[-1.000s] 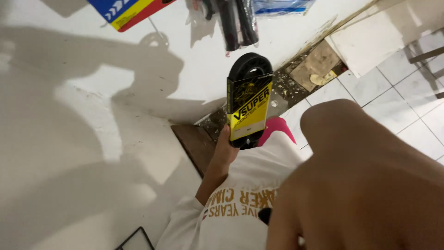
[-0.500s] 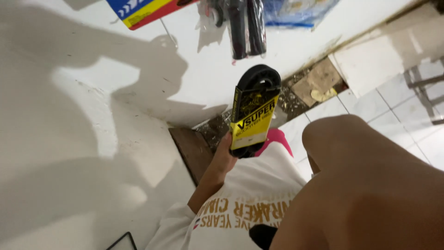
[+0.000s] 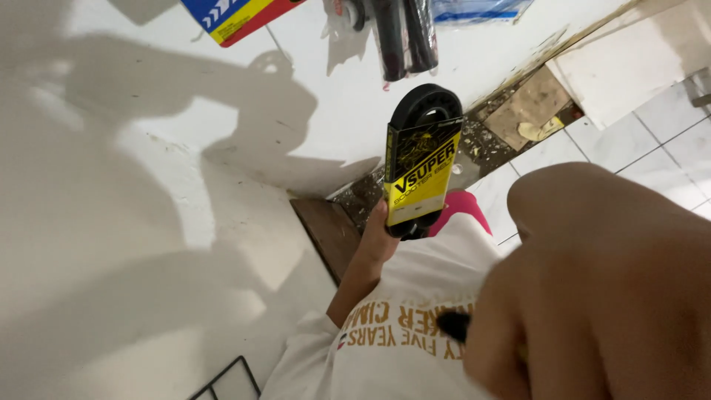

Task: Cleaning a motorcycle belt and its packaging using a yellow cloth.

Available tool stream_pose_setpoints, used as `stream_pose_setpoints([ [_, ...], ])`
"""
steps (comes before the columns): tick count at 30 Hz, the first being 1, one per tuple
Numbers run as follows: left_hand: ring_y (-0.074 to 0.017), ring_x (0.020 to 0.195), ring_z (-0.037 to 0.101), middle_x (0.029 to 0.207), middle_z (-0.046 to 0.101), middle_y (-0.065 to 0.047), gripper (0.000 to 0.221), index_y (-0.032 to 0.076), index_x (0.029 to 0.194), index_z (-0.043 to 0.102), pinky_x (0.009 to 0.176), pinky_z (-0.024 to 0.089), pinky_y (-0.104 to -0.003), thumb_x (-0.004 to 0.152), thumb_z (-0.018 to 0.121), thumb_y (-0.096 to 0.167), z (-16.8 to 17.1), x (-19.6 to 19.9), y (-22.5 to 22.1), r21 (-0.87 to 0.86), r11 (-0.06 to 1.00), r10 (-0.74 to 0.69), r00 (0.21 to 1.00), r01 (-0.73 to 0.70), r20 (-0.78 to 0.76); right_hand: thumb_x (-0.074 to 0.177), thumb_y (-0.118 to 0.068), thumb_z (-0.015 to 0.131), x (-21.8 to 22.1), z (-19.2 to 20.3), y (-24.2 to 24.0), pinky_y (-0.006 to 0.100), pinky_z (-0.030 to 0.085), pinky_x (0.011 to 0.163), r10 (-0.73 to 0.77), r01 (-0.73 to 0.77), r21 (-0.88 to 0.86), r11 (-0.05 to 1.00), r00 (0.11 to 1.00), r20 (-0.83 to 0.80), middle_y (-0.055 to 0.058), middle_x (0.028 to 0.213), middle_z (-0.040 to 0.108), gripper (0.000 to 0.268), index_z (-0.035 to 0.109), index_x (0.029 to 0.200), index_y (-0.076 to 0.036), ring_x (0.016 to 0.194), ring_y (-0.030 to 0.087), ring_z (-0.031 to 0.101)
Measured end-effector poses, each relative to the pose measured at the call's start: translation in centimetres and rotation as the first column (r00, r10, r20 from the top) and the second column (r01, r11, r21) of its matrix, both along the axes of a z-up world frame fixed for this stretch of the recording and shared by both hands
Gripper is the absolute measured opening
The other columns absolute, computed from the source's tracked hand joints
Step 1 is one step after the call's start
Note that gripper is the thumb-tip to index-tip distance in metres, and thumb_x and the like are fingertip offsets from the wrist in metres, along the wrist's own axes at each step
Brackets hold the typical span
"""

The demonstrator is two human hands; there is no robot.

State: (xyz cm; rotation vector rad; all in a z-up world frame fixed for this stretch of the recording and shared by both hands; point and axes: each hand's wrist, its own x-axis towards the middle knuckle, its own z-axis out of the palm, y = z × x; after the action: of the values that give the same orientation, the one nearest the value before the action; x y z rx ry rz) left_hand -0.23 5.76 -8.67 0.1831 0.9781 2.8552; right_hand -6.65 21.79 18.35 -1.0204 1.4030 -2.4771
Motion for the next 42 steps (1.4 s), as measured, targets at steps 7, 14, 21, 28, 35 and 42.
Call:
stream_pose_setpoints([
  [7, -0.0257, 0.140, 0.051, 0.152, 0.053, -0.012, 0.073, 0.004, 0.155, 0.041, 0.120, 0.038, -0.042, 0.108, 0.039, 0.059, -0.1, -0.8, 0.6, 0.086, 0.995, 0.050, 0.997, -0.055, 0.059, 0.101, -0.028, 0.078, -1.7, 0.8, 1.4, 0.026, 0.037, 0.061, -0.099, 0.100, -0.005, 0.995, 0.994, 0.035, -0.002, 0.078, 0.052, 0.029, 0.056, 0.101, -0.008, 0.064, 0.008, 0.048],
  [14, -0.0262, 0.138, 0.052, 0.149, 0.054, -0.012, 0.067, 0.005, 0.151, 0.042, 0.119, 0.039, -0.041, 0.110, 0.026, 0.055, 0.2, -0.8, 0.3, 0.147, 0.989, 0.008, 0.995, -0.022, 0.100, 0.094, -0.036, 0.084, -5.0, -6.8, 0.1, 0.033, 0.043, 0.067, -0.472, 0.664, 0.281, 0.693, 0.713, -0.519, 0.004, 0.088, 0.059, 0.042, 0.056, 0.103, -0.005, 0.075, 0.016, 0.054],
  [21, -0.0262, 0.130, 0.056, 0.140, 0.059, -0.013, 0.059, 0.002, 0.148, 0.046, 0.115, 0.042, -0.041, 0.116, 0.025, 0.047, 2.2, -1.2, -0.6, -0.121, 0.985, 0.125, 0.992, -0.122, 0.015, 0.081, -0.055, 0.075, -2.1, -8.9, -1.4, 0.048, 0.038, 0.085, -0.199, 0.843, 0.205, 0.497, 0.341, -0.919, 0.017, 0.110, 0.064, 0.067, 0.063, 0.115, 0.001, 0.098, 0.031, 0.054],
  [28, -0.0203, 0.132, 0.053, 0.143, 0.055, -0.006, 0.050, 0.009, 0.156, 0.040, 0.112, 0.042, -0.040, 0.112, 0.037, 0.032, 3.3, -1.1, 0.0, -0.054, 0.991, 0.128, 0.984, -0.122, 0.127, 0.087, -0.040, 0.081, -2.8, -8.7, 0.0, 0.048, 0.038, 0.091, -0.054, 0.850, 0.186, 0.493, 0.244, -0.968, 0.007, 0.120, 0.059, 0.054, 0.069, 0.131, -0.013, 0.110, 0.029, 0.052],
  [35, -0.0210, 0.133, 0.056, 0.144, 0.057, -0.009, 0.059, 0.006, 0.151, 0.045, 0.113, 0.044, -0.038, 0.112, 0.028, 0.047, 3.0, -1.3, -0.1, -0.007, 0.999, 0.052, 0.994, -0.052, 0.094, 0.090, -0.039, 0.071, -2.2, -5.9, -1.1, 0.044, 0.042, 0.081, -0.107, 0.783, 0.247, 0.571, 0.370, -0.923, 0.017, 0.129, 0.059, 0.050, 0.071, 0.130, -0.008, 0.102, 0.027, 0.054],
  [42, -0.0256, 0.131, 0.058, 0.142, 0.060, -0.014, 0.065, 0.000, 0.150, 0.046, 0.113, 0.045, -0.040, 0.114, 0.029, 0.052, -0.7, -0.8, -0.3, 0.004, 0.999, 0.036, 0.999, -0.036, 0.040, 0.099, -0.045, 0.070, -2.4, -5.7, -0.8, 0.045, 0.043, 0.086, -0.212, 0.845, 0.213, 0.490, 0.353, -0.911, 0.017, 0.126, 0.061, 0.051, 0.070, 0.127, -0.002, 0.102, 0.029, 0.056],
])
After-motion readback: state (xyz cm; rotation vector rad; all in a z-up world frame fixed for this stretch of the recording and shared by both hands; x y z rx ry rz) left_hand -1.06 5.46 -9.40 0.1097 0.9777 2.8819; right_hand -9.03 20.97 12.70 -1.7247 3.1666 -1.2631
